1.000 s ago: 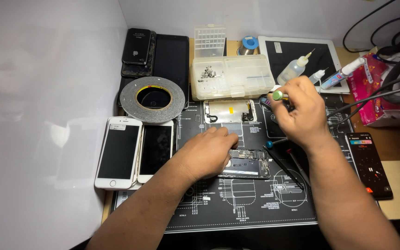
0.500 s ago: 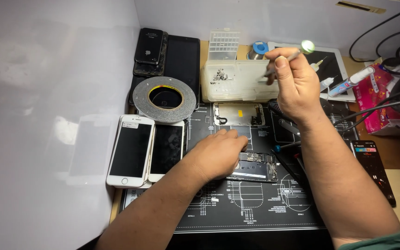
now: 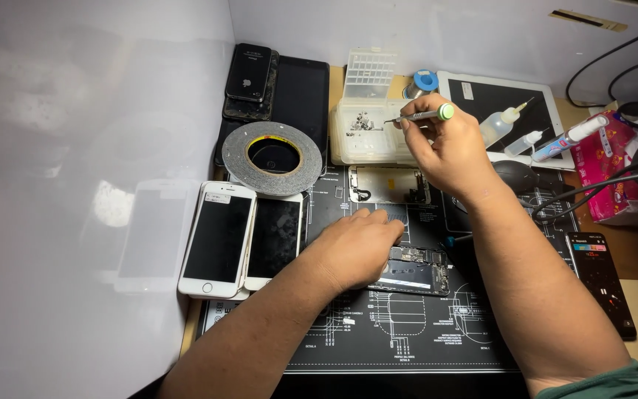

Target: Disassembling and repairing a smartphone using precision tools on a technician's mat.

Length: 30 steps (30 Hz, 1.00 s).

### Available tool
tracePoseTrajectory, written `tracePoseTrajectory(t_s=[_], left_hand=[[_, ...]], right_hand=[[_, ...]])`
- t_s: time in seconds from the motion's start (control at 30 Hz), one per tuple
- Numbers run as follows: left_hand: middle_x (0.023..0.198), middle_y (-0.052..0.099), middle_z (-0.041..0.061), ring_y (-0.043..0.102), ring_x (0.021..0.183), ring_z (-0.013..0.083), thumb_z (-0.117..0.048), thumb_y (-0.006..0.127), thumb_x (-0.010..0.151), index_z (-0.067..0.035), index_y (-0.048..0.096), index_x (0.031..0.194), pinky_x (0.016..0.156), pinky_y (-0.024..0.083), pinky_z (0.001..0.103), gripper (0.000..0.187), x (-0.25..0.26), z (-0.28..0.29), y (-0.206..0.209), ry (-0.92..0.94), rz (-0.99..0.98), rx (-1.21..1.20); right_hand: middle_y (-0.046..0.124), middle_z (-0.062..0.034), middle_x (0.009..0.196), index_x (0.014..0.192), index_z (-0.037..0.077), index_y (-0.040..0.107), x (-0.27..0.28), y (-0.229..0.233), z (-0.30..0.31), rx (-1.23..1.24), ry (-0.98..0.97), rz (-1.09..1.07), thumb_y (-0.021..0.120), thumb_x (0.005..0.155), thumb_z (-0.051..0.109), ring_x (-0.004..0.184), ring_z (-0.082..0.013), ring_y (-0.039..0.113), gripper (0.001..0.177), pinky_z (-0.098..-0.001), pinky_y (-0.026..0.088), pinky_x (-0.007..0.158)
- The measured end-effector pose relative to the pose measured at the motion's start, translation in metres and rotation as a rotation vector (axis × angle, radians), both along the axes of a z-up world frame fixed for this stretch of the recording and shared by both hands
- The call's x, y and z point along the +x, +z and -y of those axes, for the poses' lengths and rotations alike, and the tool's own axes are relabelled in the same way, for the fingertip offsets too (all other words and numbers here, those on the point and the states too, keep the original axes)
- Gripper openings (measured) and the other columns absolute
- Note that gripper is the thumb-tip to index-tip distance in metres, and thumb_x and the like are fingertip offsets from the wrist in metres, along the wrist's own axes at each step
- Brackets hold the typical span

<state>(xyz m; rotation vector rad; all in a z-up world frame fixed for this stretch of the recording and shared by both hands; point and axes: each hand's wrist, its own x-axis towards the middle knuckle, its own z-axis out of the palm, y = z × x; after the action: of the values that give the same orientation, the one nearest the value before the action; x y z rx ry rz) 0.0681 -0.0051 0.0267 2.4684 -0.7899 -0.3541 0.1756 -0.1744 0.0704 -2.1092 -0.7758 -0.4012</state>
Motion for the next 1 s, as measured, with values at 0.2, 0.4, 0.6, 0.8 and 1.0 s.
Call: tracePoseTrajectory(t_s=[0.2, 0.4, 0.6, 0.8, 1.0], left_hand=[[0.103, 0.064, 0.014, 0.065, 0.103, 0.0364, -0.011, 0.06, 0.09, -0.008, 0.063, 0.109, 0.088, 0.057, 0.049, 0.019, 0.001, 0.0, 0.0, -0.009, 0.02, 0.001], [0.102, 0.064, 0.014, 0.066, 0.102, 0.0362, -0.012, 0.062, 0.089, -0.01, 0.064, 0.108, 0.086, 0.058, 0.049, 0.019, 0.001, -0.002, 0.0, -0.007, 0.024, 0.0], [0.104, 0.067, 0.015, 0.067, 0.104, 0.0378, -0.021, 0.066, 0.089, -0.008, 0.066, 0.11, 0.09, 0.056, 0.05, 0.024, 0.003, -0.002, 0.01, -0.013, 0.003, 0.018], [0.097, 0.072, 0.016, 0.071, 0.101, 0.0405, -0.024, 0.056, 0.094, -0.008, 0.071, 0.104, 0.089, 0.056, 0.051, 0.024, 0.004, -0.007, 0.037, 0.096, -0.09, -0.033], [0.087, 0.075, 0.015, 0.074, 0.089, 0.0394, -0.017, 0.052, 0.089, -0.009, 0.075, 0.089, 0.084, 0.059, 0.05, 0.024, 0.007, -0.028, 0.043, 0.229, -0.072, 0.006]], right_hand=[[0.065, -0.0262, 0.088, 0.108, -0.01, 0.063, 0.001, 0.002, -0.001, -0.001, 0.015, -0.021, 0.061, 0.1, -0.009, 0.084, -0.0357, 0.074, 0.008, -0.0439, 0.062, 0.069], [0.068, -0.0241, 0.093, 0.115, -0.009, 0.058, 0.002, 0.0, 0.006, 0.183, 0.004, -0.086, 0.057, 0.108, 0.0, 0.084, -0.0253, 0.07, 0.011, -0.0393, 0.062, 0.077], [0.071, -0.0153, 0.1, 0.116, 0.003, 0.051, -0.025, 0.013, 0.01, 0.66, 0.007, -0.468, 0.056, 0.108, 0.013, 0.089, -0.019, 0.077, 0.014, -0.0292, 0.069, 0.079], [0.072, -0.019, 0.096, 0.111, 0.003, 0.051, -0.055, 0.002, 0.033, 0.782, -0.007, -0.581, 0.058, 0.107, 0.013, 0.086, -0.0228, 0.078, 0.012, -0.0296, 0.07, 0.076], [0.07, -0.0208, 0.098, 0.112, -0.001, 0.052, -0.08, -0.013, 0.052, 0.576, -0.093, -0.53, 0.058, 0.106, 0.01, 0.087, -0.0246, 0.076, 0.014, -0.0344, 0.067, 0.077]])
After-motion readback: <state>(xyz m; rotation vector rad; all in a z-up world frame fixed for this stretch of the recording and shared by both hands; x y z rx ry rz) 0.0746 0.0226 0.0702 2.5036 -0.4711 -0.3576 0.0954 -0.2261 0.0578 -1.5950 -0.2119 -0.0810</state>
